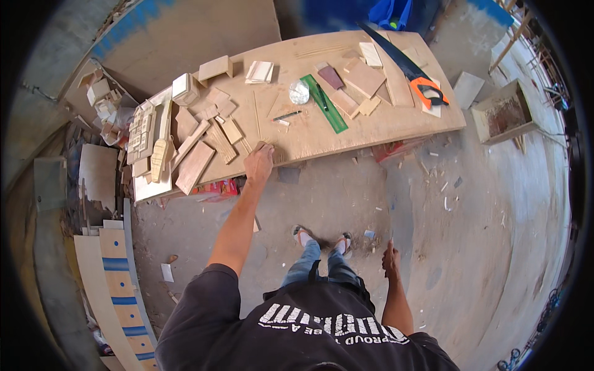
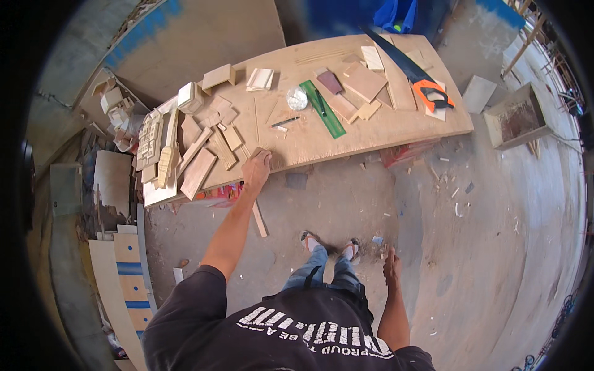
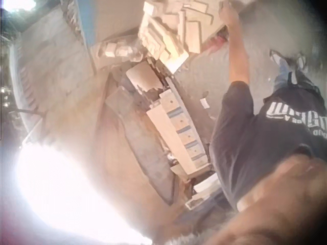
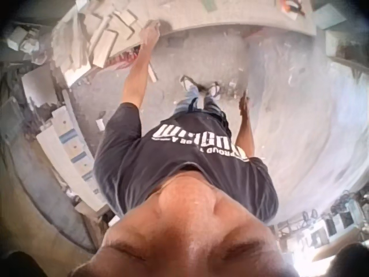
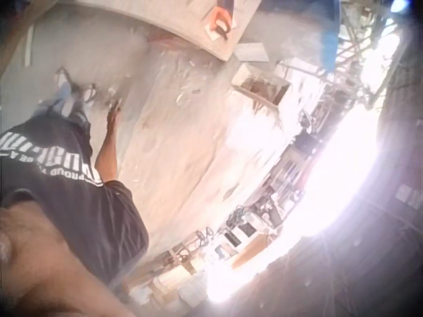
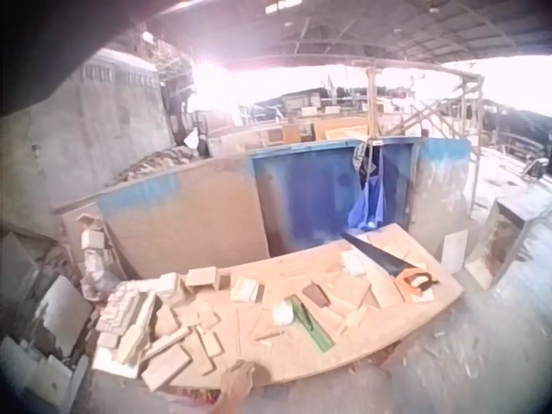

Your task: The person uses a utility knife to shave edges of wooden blocks on a workbench, picks up wood scraps from the ground, and places a small wooden piece on a stack.

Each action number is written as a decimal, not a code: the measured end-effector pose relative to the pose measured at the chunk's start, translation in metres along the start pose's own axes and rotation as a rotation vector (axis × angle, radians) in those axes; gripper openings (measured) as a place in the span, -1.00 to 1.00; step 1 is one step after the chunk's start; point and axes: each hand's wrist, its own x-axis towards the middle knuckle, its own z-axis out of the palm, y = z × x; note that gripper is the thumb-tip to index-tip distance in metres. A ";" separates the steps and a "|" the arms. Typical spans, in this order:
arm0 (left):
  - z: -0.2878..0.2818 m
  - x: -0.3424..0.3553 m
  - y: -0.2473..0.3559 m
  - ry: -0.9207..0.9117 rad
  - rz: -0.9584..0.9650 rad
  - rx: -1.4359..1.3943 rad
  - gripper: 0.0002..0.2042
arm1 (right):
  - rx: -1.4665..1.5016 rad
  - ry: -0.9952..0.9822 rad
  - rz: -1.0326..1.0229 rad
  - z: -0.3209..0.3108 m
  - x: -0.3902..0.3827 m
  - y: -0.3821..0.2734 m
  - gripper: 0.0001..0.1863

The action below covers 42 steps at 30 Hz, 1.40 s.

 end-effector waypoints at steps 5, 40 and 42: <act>0.010 0.009 -0.005 -0.004 -0.051 -0.011 -0.90 | -0.103 0.017 0.031 -0.039 0.006 0.017 -0.27; 0.465 -0.243 0.041 -0.687 -0.472 -0.238 -0.88 | 0.464 -0.105 0.131 0.108 0.230 0.050 -0.69; 0.554 -0.264 0.008 -0.653 -0.561 -0.251 -0.87 | 0.503 -0.125 0.173 0.133 0.285 0.085 -0.70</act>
